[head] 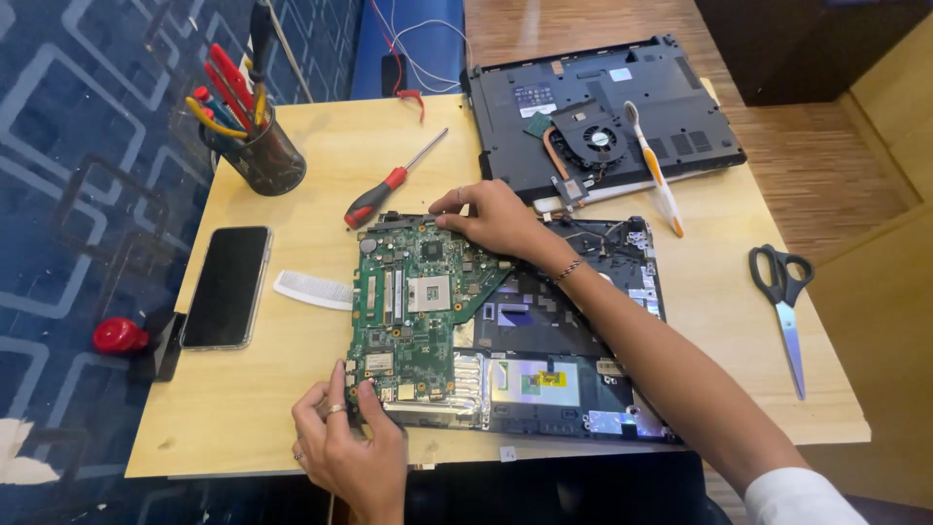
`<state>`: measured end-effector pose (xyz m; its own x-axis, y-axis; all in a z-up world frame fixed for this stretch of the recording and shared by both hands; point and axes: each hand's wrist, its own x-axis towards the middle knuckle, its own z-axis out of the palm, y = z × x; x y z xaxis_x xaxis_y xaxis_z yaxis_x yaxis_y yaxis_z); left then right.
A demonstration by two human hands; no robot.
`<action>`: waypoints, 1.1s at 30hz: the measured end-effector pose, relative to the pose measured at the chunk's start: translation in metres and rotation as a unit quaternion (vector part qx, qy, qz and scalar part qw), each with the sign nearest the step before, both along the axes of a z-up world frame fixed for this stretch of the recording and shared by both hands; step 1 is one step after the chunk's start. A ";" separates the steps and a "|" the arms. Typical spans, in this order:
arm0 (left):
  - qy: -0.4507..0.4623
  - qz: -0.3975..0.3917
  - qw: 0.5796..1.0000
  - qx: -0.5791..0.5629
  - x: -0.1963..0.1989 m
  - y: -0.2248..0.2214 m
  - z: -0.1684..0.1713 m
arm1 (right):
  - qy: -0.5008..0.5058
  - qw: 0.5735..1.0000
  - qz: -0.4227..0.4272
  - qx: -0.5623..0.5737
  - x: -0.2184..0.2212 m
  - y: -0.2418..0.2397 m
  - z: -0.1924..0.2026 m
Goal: Cleaning a laptop motherboard and cooling fan using a toothbrush and attempting to re-install it into the laptop chassis.
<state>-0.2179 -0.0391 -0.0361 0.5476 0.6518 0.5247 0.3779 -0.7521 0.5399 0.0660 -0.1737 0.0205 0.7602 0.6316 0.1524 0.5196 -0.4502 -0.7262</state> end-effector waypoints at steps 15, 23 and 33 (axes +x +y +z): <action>-0.097 0.012 0.995 -0.002 0.000 -0.014 0.018 | 0.048 0.998 0.004 -0.030 -0.005 -0.010 0.007; -0.096 0.026 0.995 -0.009 0.002 -0.015 0.016 | 0.095 0.995 -0.005 0.007 -0.006 -0.010 0.003; -0.076 0.031 0.996 0.044 0.001 -0.016 0.020 | 0.087 0.996 -0.013 0.016 -0.003 -0.004 -0.014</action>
